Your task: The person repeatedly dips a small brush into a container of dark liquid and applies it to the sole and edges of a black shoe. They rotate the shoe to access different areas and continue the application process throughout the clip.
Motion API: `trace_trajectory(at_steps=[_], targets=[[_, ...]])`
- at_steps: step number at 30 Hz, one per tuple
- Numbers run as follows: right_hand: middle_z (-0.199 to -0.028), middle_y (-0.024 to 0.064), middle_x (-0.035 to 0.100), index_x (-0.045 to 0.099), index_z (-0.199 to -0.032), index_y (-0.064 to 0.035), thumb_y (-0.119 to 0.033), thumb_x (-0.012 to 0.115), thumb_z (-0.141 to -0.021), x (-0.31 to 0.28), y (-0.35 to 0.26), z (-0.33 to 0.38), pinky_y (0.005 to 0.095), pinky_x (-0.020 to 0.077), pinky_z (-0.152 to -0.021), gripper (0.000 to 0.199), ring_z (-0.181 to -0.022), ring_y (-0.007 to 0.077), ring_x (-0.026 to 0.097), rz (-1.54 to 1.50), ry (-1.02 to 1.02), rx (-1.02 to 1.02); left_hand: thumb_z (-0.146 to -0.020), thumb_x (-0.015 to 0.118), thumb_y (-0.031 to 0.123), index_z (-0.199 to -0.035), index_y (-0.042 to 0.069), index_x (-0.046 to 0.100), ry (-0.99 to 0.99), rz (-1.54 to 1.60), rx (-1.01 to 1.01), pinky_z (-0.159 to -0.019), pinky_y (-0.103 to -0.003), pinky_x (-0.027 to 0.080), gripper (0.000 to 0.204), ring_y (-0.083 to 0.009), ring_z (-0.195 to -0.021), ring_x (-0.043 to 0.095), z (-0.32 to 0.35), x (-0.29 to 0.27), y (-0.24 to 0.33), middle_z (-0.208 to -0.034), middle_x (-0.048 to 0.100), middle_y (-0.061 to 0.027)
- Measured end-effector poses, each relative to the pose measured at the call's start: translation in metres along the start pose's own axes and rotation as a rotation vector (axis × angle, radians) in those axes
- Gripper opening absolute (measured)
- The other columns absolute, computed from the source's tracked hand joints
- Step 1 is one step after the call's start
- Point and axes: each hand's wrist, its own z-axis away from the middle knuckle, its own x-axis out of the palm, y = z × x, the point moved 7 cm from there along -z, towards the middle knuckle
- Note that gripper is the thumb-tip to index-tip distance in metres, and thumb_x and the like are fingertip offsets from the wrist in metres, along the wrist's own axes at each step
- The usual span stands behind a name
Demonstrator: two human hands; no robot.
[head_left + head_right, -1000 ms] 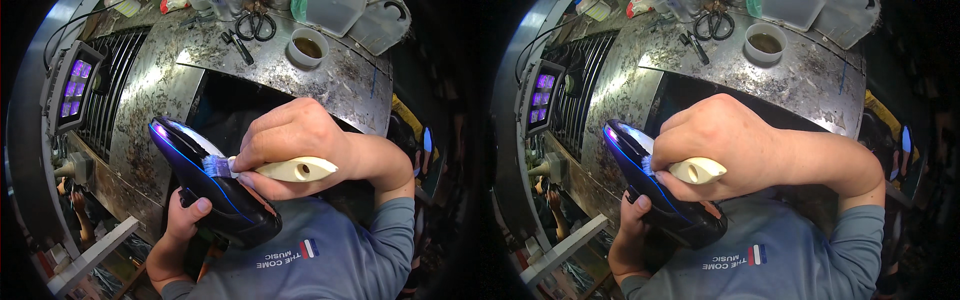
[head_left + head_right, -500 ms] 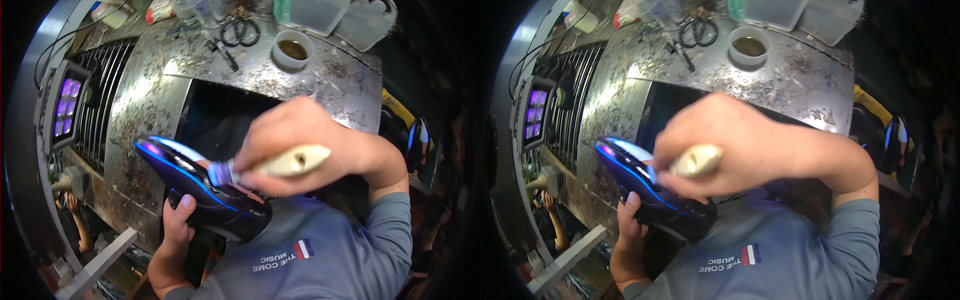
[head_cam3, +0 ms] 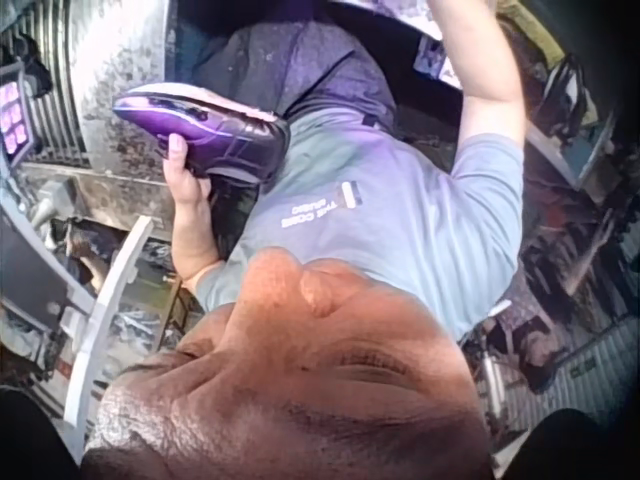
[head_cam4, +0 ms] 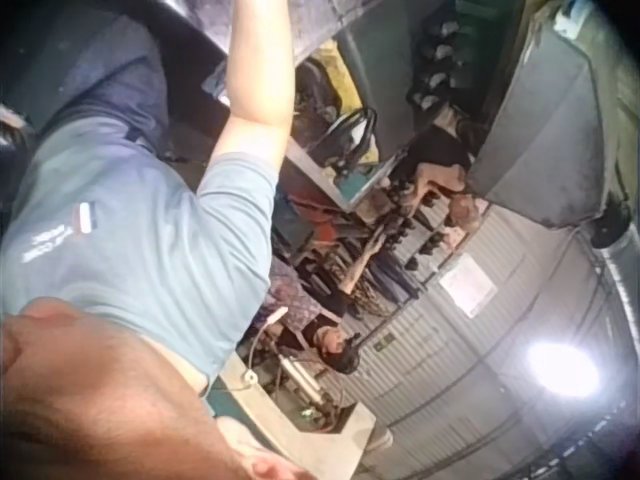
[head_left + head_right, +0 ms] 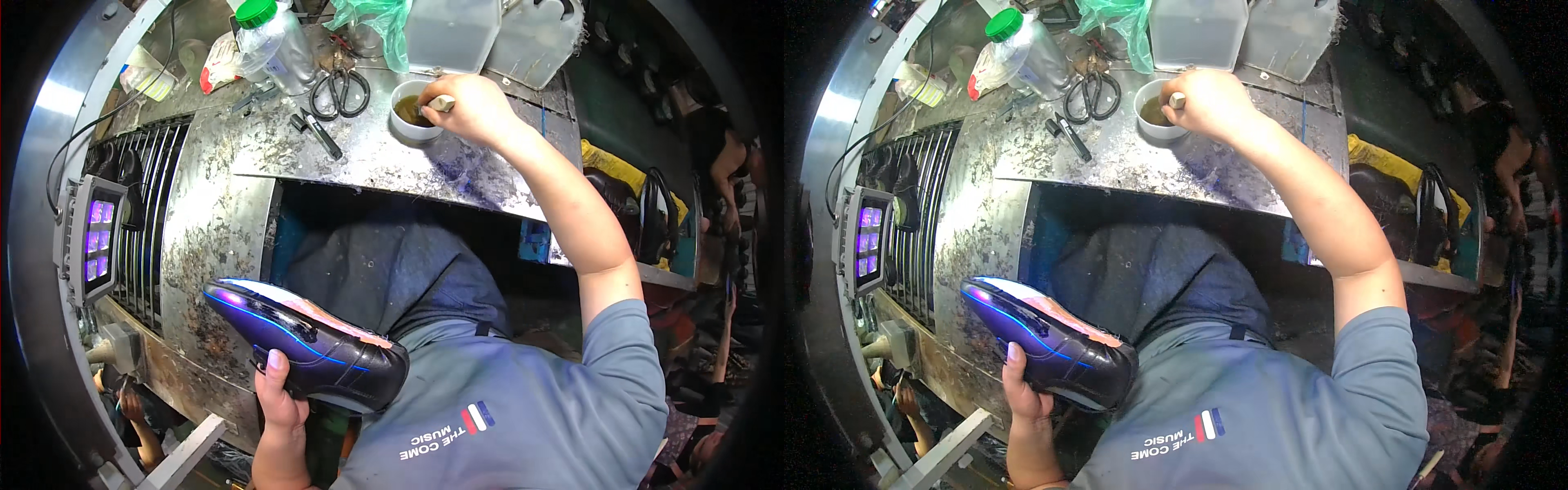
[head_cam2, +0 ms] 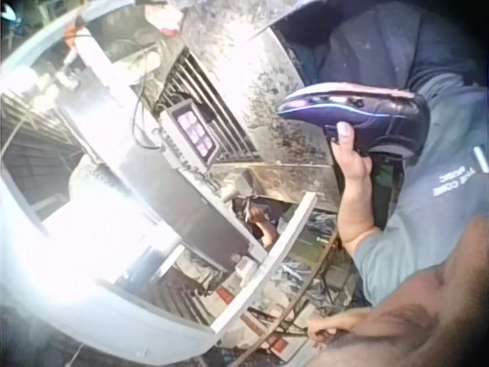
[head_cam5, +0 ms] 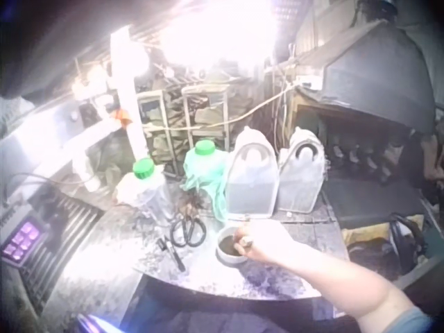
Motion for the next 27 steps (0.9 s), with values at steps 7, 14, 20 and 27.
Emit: trace_trajectory(at_steps=[7,14,20,27], targets=[[-0.094,0.0077,0.074,0.076,-0.1,-0.0105,-0.02,0.078,-0.088,-0.052,-0.005,0.021,0.0343,0.0572,-0.076,0.016,-0.087,0.0271,0.073,-0.235,0.433,-0.139,-0.101,0.064,0.036,-0.148,-0.001,0.043,0.045,-0.001,0.006,-0.109,-0.043,0.048,0.064,-0.0266,-0.125,0.06,0.001,-0.003,0.0,-0.138,0.059,-0.0153],[-0.095,0.0091,0.075,0.077,-0.103,-0.0101,-0.024,0.079,-0.087,-0.034,-0.003,0.027,0.0331,0.0574,-0.08,0.021,-0.088,0.0256,0.073,-0.208,0.281,-0.024,-0.102,0.061,0.039,-0.148,-0.001,0.044,0.049,-0.01,-0.004,-0.109,-0.044,0.048,0.063,-0.0275,-0.125,0.061,0.0,0.0,0.0,-0.138,0.06,-0.0153],[-0.097,0.0075,0.076,0.078,-0.101,-0.0128,-0.027,0.077,-0.088,-0.033,0.005,0.031,0.0348,0.058,-0.077,0.02,-0.087,0.0271,0.073,-0.286,0.273,-0.024,-0.101,0.065,0.036,-0.144,-0.001,0.047,0.055,-0.011,-0.037,-0.107,-0.043,0.05,0.06,-0.0264,-0.12,0.064,0.001,0.004,0.004,-0.131,0.063,-0.0138],[-0.102,0.0085,0.077,0.076,-0.106,-0.001,-0.013,0.08,-0.086,-0.057,-0.064,0.041,0.0285,0.0567,-0.082,0.024,-0.09,0.015,0.072,-0.83,0.104,-0.254,-0.1,0.066,0.035,-0.142,-0.002,0.048,0.023,-0.03,-0.011,-0.104,-0.042,0.053,0.059,-0.0259,-0.117,0.066,0.0,0.012,0.007,-0.13,0.064,-0.0147]])
